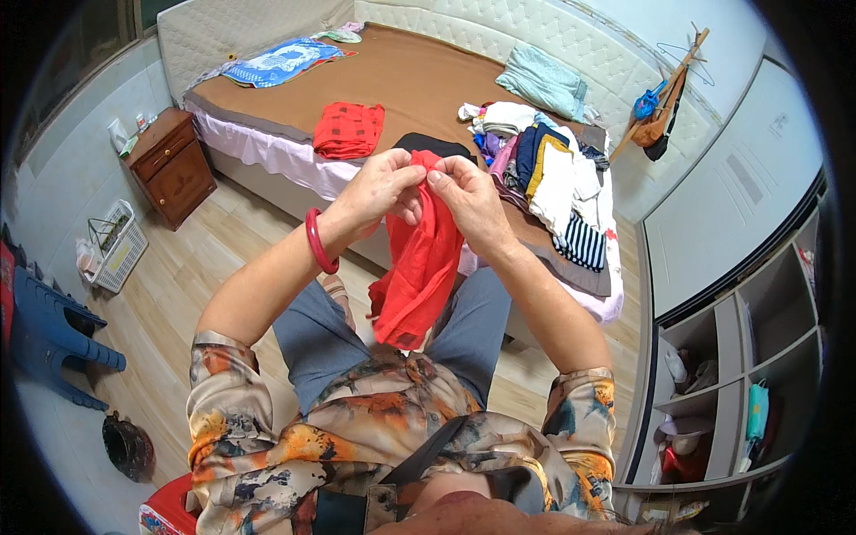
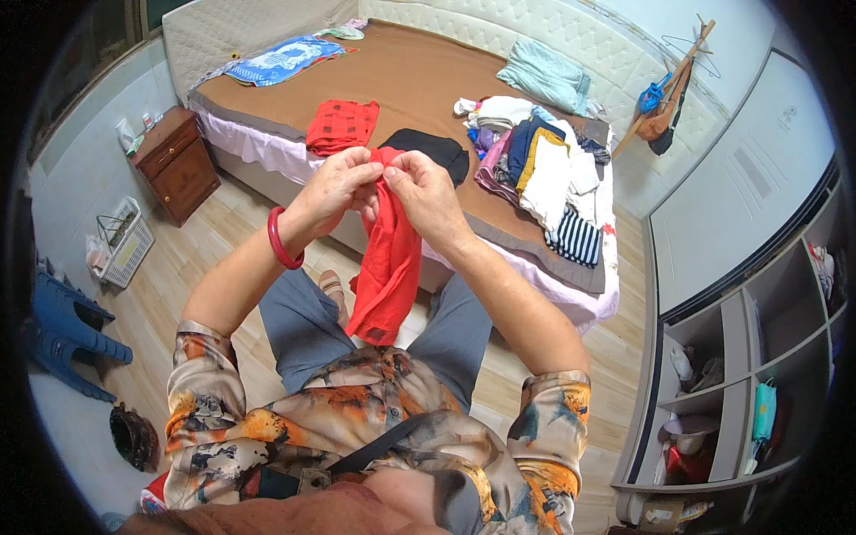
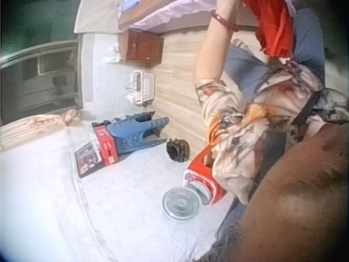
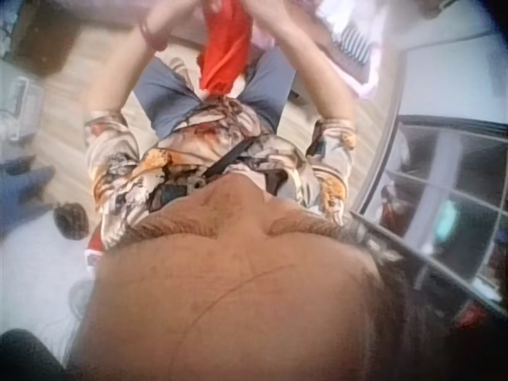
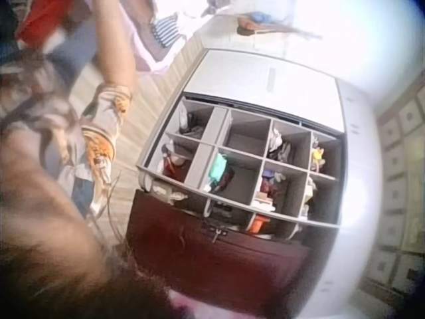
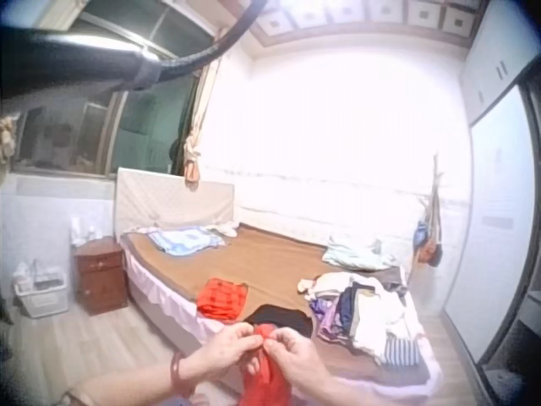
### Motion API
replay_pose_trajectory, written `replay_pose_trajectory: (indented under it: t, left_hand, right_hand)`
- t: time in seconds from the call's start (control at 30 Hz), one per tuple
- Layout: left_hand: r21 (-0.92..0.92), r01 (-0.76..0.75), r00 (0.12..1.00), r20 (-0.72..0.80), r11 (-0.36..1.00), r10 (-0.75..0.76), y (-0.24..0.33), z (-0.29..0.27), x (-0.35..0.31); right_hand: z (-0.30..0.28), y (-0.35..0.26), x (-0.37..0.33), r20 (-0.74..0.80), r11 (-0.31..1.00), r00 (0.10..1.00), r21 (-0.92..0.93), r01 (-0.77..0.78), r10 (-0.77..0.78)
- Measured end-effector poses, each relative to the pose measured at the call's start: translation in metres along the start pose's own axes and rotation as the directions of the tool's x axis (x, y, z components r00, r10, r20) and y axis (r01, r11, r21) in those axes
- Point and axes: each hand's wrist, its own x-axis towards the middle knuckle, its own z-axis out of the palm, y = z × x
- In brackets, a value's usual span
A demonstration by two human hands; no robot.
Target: The person takes items of clothing from a shelf, places them on a bed, and then sits to fold a black pair of leggings, a red patterned garment, a red short-sleeved shirt, and a striped garment one by one, smoothing them by hand and placing them into a stack.
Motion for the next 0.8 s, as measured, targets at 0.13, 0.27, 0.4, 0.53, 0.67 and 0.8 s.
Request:
replay_pose_trajectory:
  t: [0.13, 0.27, 0.4, 0.53, 0.67, 0.8]
  left_hand:
    - [-0.010, 0.019, 1.000, -0.015, 1.000, -0.019, -0.001, 0.007, -0.009]
    - [-0.095, 0.031, 0.999, 0.027, 0.995, -0.029, -0.002, 0.005, -0.014]
    - [0.128, -0.082, 0.996, 0.030, 0.988, 0.079, -0.015, 0.000, -0.024]
    - [0.458, -0.297, 0.951, 0.062, 0.838, 0.303, -0.030, -0.004, -0.036]
    - [0.725, -0.504, 0.786, 0.159, 0.470, 0.598, -0.018, 0.003, -0.048]
    - [0.668, -0.588, 0.798, 0.389, 0.455, 0.460, -0.011, -0.005, -0.047]
  right_hand:
    - [0.003, 0.007, -0.007, -0.059, 0.999, 0.997, 0.005, 0.050, -0.050]
    - [0.003, 0.017, -0.013, -0.047, 0.994, 0.993, 0.001, 0.109, -0.109]
    - [0.008, 0.013, -0.031, -0.018, 0.978, 0.989, -0.155, 0.141, -0.146]
    - [0.013, 0.016, -0.050, 0.017, 0.806, 0.923, -0.482, 0.344, -0.384]
    - [0.011, 0.024, -0.059, 0.148, 0.650, 0.809, -0.523, 0.552, -0.569]
    - [0.000, 0.026, -0.063, 0.355, 0.535, 0.735, -0.516, 0.669, -0.578]
